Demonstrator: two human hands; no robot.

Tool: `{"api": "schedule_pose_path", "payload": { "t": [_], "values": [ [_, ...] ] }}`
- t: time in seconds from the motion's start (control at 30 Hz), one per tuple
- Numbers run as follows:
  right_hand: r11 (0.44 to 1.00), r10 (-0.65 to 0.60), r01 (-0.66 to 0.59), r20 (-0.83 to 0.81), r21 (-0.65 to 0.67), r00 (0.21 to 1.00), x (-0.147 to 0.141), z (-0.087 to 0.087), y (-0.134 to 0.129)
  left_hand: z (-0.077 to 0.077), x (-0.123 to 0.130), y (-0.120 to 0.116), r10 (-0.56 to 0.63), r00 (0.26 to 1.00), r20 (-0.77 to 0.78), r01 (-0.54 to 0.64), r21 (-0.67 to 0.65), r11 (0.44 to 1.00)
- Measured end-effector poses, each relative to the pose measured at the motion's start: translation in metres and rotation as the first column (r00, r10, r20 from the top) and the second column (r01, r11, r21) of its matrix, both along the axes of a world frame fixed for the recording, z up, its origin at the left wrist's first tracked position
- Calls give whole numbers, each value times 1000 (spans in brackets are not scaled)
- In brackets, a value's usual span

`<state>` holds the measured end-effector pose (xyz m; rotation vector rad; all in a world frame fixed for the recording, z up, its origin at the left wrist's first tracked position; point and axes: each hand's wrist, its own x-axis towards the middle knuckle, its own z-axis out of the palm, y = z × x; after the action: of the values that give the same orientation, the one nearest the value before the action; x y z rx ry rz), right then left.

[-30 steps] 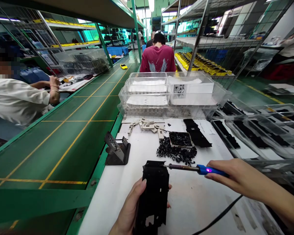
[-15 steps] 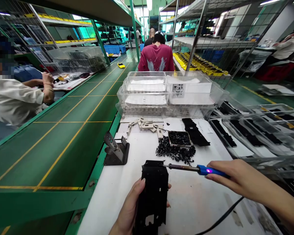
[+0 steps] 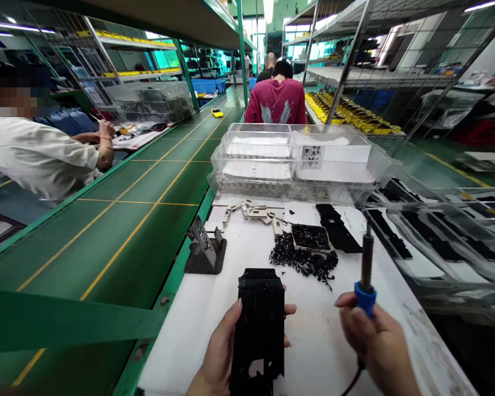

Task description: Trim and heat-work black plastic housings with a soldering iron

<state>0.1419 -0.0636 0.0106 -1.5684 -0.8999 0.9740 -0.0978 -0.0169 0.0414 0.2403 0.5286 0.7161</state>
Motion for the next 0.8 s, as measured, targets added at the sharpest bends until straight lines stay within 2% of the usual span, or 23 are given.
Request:
{"api": "schedule_pose_path", "payload": {
  "t": [0.1, 0.2, 0.27, 0.33, 0.4, 0.43, 0.53, 0.6, 0.7, 0.8],
  "values": [
    [995, -86, 70, -234, -76, 968, -42, -3, -1, -2, 7, -6, 46, 996, -77, -47, -17, 999],
    [996, -86, 75, -238, -55, 968, -48, 2, 8, -12, 8, -15, 147, 962, -231, -143, 34, 989],
    [1000, -21, 23, -129, 15, 991, -37, 7, 26, -23, 5, -20, 250, 924, -290, -219, 135, 966],
    [997, 71, -73, 102, 20, 992, -25, 11, 56, -32, -1, -23, 317, 891, -325, -261, 205, 943],
    [989, 145, -124, 390, -79, 909, -19, 16, 96, -38, -9, -23, 349, 853, -389, -274, 237, 932],
    [987, 155, -120, 464, -104, 872, -19, 18, 119, -39, -13, -22, 371, 823, -429, -286, 252, 925],
    [980, 189, -110, 587, -168, 787, -31, 22, 182, -37, -26, -17, 412, 721, -557, -302, 282, 911],
    [965, 242, -111, 643, -237, 727, -45, 21, 211, -34, -34, -15, 398, 662, -635, -298, 265, 917],
    [933, 314, -84, 682, -349, 660, -59, 13, 231, -36, -42, -17, 421, 567, -708, -326, 277, 904],
    [893, 369, -46, 669, -448, 645, -61, 0, 235, -44, -48, -25, 520, 499, -693, -373, 370, 851]
  ]
}}
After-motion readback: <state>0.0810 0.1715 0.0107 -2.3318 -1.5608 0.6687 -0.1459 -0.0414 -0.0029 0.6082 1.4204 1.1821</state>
